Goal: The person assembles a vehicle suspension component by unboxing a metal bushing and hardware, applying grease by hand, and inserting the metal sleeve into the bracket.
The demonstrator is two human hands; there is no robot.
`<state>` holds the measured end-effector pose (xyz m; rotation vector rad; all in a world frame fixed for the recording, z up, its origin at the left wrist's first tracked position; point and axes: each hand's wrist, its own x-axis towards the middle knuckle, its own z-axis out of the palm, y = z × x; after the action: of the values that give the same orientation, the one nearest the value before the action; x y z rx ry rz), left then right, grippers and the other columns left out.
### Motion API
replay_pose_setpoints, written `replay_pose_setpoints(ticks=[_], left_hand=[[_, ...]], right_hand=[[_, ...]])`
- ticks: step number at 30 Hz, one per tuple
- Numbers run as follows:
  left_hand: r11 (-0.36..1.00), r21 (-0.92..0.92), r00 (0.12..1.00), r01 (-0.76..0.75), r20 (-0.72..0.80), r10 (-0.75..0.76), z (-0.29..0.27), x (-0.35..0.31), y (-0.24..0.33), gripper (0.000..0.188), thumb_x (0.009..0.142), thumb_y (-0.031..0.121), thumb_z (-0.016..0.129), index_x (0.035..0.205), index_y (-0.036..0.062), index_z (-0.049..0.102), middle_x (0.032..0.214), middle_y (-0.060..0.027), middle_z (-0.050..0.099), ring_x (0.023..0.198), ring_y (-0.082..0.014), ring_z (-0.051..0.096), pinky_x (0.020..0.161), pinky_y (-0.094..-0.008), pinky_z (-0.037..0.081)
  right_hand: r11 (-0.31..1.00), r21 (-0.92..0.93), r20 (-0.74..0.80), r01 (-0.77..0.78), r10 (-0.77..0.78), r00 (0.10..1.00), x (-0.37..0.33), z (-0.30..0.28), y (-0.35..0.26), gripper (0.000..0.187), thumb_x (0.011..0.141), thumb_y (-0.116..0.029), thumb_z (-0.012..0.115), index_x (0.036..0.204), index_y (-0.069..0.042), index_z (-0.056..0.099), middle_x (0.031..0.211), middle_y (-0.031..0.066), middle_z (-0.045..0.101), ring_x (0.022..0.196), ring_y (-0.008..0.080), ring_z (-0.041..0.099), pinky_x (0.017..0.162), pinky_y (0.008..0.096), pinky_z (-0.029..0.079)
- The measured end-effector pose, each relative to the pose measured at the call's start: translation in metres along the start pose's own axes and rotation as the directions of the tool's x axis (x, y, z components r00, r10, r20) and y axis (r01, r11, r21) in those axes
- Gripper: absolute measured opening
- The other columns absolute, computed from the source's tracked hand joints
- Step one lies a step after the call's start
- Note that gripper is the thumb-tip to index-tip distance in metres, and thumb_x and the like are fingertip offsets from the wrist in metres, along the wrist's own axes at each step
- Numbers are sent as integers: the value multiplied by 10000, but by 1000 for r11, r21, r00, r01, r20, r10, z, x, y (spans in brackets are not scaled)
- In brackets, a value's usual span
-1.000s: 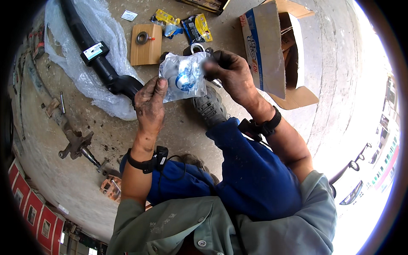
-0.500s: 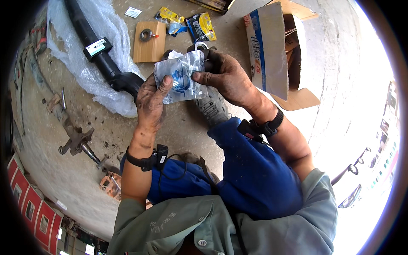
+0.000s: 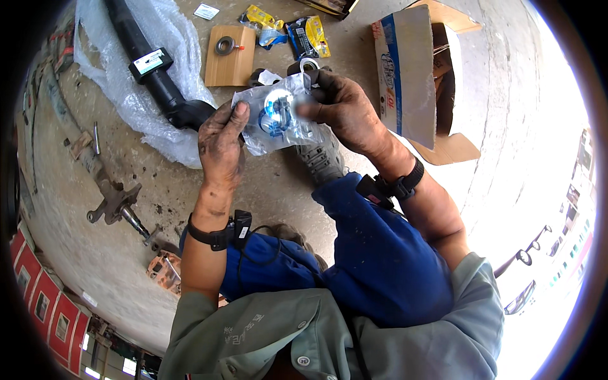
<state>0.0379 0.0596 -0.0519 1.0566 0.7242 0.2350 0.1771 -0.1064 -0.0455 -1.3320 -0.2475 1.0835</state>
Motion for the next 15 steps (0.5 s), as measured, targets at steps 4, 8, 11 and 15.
replay_pose_setpoints(ticks=[4,8,11,15], left_hand=[[986,134,995,-102,31,99,-6,4,0,259,975,210,632,1033,-32,702,841,5,655,761,-62,527,690,-222,428],[983,170,995,-75,75,63,-9,2,2,274,979,232,628,1048,-23,700,837,11,638,754,-65,513,686,-223,430],[955,262,988,-141,93,121,-12,5,0,284,981,244,622,1072,-13,702,848,0,642,751,-72,508,696,-232,437],[950,246,981,-190,79,176,-8,5,2,311,973,267,626,1087,-13,696,852,-28,663,750,-83,529,698,-250,449]], right_hand=[[994,74,-114,-78,86,990,-1,4,-2,356,899,-108,714,1229,-29,609,949,-17,661,801,66,589,745,221,502],[993,-50,-129,-111,104,986,-2,2,-10,252,925,-168,693,1127,-22,659,924,-3,675,768,61,593,710,214,502],[996,-66,-143,-66,56,988,-3,2,-9,251,931,-188,688,1112,-15,669,931,1,679,769,54,591,689,202,492],[993,-112,-165,-42,23,986,-1,2,-7,267,932,-195,689,1132,-19,667,932,-3,678,757,47,582,651,193,474]])
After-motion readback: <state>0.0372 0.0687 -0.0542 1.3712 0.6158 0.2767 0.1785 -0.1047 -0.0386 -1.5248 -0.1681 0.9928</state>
